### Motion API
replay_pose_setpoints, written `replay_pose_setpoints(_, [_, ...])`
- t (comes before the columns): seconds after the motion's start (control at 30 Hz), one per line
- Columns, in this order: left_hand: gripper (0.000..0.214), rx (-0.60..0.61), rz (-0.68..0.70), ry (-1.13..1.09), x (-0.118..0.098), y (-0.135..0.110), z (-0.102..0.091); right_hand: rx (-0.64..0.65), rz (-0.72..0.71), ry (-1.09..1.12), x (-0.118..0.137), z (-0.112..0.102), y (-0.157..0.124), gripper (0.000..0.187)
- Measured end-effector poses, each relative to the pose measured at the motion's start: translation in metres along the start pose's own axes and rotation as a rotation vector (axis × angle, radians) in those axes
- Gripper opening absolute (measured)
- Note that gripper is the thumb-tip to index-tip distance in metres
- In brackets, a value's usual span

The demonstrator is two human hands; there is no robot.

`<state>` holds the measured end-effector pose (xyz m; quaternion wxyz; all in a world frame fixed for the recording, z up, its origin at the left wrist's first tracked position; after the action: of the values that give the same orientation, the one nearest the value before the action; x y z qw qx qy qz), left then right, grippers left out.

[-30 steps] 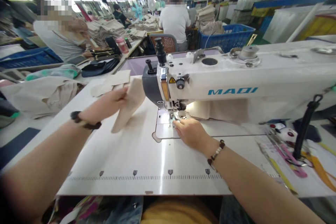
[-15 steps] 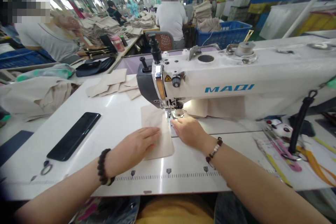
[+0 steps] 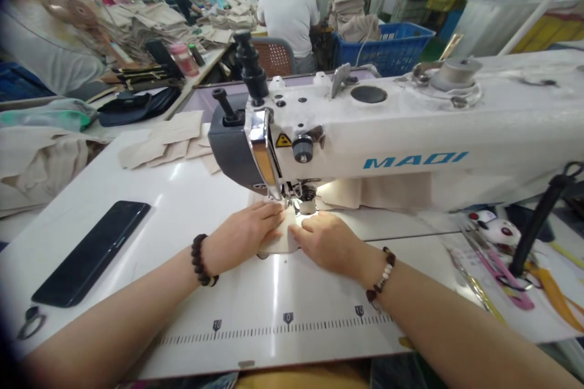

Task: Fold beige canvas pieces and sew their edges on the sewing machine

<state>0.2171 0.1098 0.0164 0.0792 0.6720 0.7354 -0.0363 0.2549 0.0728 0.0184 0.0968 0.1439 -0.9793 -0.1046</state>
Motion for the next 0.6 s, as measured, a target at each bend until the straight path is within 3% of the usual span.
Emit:
replay_pose_setpoints(0.43, [0.034, -0.056, 0.007, -0.130, 0.016, -0.010, 0.002, 0.055, 0.022, 0.044, -0.005, 0.004, 0.001, 0.026])
replay_pose_setpoints(0.6, [0.067, 0.002, 0.034, -0.230, 0.017, -0.014, 0.004, 0.075, -0.014, 0.077, -0.004, 0.003, -0.003, 0.027])
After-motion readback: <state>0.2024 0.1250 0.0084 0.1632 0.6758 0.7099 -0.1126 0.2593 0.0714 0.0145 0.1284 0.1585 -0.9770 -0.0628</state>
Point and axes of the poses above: each hand's wrist, its own y-axis towards the middle knuckle, its own z-axis out of the palm, x = y × z, the point moved 10 cm from there along y, towards the middle knuckle, and after that the axes turned 15 degrees about z, right-handed, at the moved point
